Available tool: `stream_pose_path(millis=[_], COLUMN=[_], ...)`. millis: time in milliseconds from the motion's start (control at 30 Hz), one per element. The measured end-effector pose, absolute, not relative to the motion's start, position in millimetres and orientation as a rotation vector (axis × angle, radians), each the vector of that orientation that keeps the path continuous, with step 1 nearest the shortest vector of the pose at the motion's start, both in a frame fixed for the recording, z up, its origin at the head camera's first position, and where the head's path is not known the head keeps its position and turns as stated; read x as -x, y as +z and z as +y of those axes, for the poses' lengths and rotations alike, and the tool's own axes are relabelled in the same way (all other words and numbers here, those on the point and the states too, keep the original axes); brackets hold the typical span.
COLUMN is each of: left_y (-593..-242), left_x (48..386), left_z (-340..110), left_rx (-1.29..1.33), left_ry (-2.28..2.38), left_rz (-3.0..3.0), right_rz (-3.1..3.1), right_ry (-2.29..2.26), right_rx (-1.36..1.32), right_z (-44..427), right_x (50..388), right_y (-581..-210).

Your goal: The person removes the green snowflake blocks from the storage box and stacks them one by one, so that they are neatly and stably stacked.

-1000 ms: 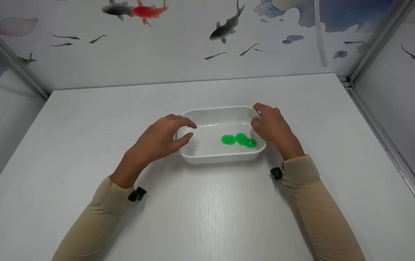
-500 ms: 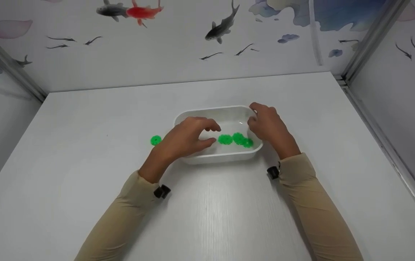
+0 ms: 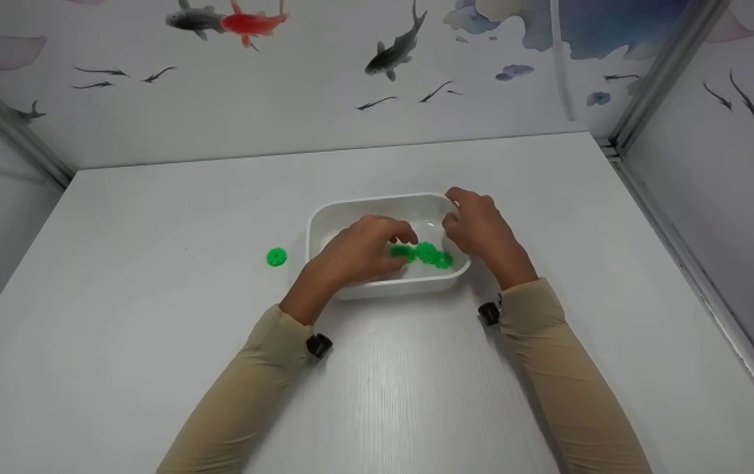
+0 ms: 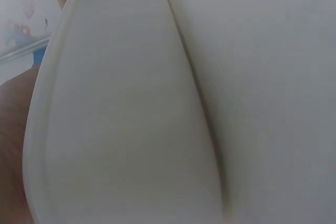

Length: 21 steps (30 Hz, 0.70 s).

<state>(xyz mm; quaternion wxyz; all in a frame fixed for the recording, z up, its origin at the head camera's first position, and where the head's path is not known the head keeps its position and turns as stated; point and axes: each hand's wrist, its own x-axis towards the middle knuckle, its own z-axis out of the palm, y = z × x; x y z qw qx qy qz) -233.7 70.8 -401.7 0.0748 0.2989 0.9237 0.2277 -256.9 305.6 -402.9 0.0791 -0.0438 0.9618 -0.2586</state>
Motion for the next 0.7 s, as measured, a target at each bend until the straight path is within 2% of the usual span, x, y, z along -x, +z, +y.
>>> stream_pose_path(millis=[700], left_y=[-408.4], left_x=[236.1], left_z=[78.0], left_rx=[-0.940], left_ry=[0.575], left_rz=[2.790], right_rz=[2.913], right_ry=[-0.769], right_rx=[0.168], right_z=[306.9], right_x=[257.2], right_y=[-405.6])
